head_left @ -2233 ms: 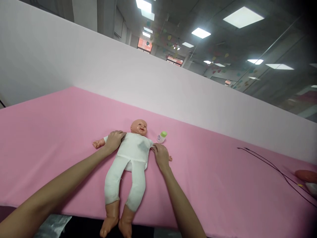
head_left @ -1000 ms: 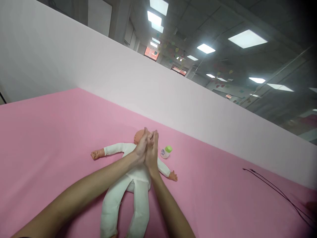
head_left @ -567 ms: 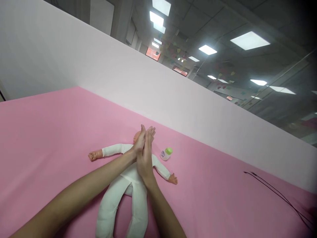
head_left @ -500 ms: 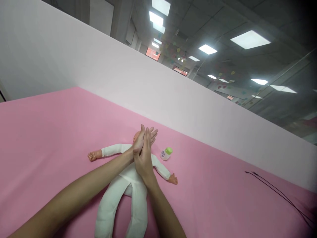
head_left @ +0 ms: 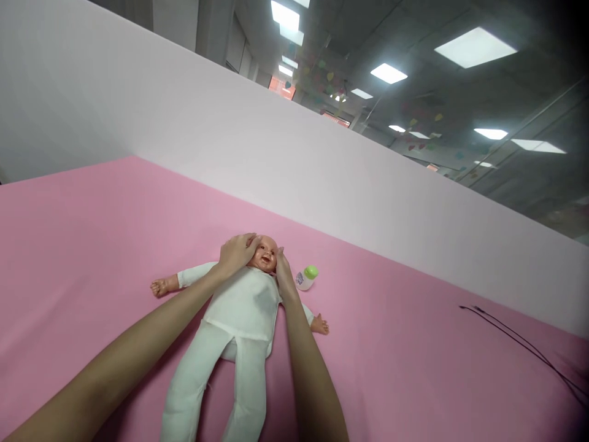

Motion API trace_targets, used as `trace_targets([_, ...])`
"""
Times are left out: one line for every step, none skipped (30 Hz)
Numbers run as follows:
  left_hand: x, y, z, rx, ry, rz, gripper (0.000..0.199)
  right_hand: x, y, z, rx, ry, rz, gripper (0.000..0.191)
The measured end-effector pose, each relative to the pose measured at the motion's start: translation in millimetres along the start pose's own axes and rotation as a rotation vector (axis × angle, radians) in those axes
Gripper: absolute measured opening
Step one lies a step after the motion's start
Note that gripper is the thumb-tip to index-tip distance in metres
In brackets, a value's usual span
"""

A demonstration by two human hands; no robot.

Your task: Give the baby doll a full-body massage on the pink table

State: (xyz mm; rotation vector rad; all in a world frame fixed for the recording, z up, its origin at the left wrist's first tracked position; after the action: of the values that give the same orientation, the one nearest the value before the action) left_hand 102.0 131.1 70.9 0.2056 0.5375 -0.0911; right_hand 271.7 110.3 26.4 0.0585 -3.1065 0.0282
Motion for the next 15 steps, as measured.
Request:
trace_targets([0.0,-1,3,0.004,0.098,-0.004,0.04,1,-1,-3,-0.028,-0.014,0.002,0.063])
trace_targets([-0.1,-2,5,0.007,0.175,-0.01,0.041,1,-1,-7,-0.063,-0.043,0.014,0.06])
trace_targets([-0.3,-2,6,0.007,0.225,-0.016,0.043,0,-2,-11,-0.1,-0.081,0.029,0.057])
trace_targets([-0.6,-1,6,0.005,0.247,-0.024,0.044,0,-2,-15,-0.125,-0.118,0.041,0.054])
trace_targets([-0.8,0,5,0.001,0.246,-0.033,0.046,-1,-2,-18,-0.135,-0.148,0.061,0.052])
trace_targets([-1.1,1,3,-0.004,0.228,-0.044,0.049,-2,-2,-18,-0.128,-0.166,0.089,0.051])
trace_targets([-1.4,1,2,-0.01,0.206,-0.053,0.052,-4,-2,-18,-0.108,-0.17,0.115,0.052])
trace_targets([-1.9,2,0,-0.018,0.186,-0.059,0.053,-5,-2,-16,-0.085,-0.166,0.137,0.055])
trace_targets([-2.7,3,-1,-0.026,0.173,-0.059,0.054,-6,-2,-14,-0.067,-0.164,0.154,0.057])
trace_targets([-3.7,3,-2,-0.031,0.166,-0.054,0.055,-7,-1,-13,-0.055,-0.165,0.165,0.059])
trace_targets([-4.9,4,-3,-0.032,0.164,-0.047,0.054,-8,0,-11,-0.051,-0.169,0.174,0.059])
trace_targets([-6.0,4,-3,-0.027,0.162,-0.042,0.053,-8,1,-10,-0.057,-0.178,0.18,0.057])
trace_targets([-7.0,5,-4,-0.015,0.159,-0.041,0.051,-9,3,-9,-0.068,-0.19,0.188,0.054])
trace_targets([-7.7,5,-4,-0.002,0.159,-0.046,0.048,-10,5,-9,-0.081,-0.206,0.195,0.051])
trace_targets([-8.2,6,-4,0.009,0.166,-0.055,0.046,-11,6,-8,-0.095,-0.223,0.198,0.049])
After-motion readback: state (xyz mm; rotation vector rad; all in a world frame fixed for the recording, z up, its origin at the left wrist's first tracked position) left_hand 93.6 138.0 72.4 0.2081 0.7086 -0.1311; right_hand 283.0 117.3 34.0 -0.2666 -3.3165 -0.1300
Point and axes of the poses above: each hand's wrist, its own y-axis towards the middle knuckle, its own x-axis out of the palm, z = x × y, the point moved 6 cm from there along y, towards the middle knuckle, and after that the axes turned 6 degrees about -z, right-handed, at the moved point
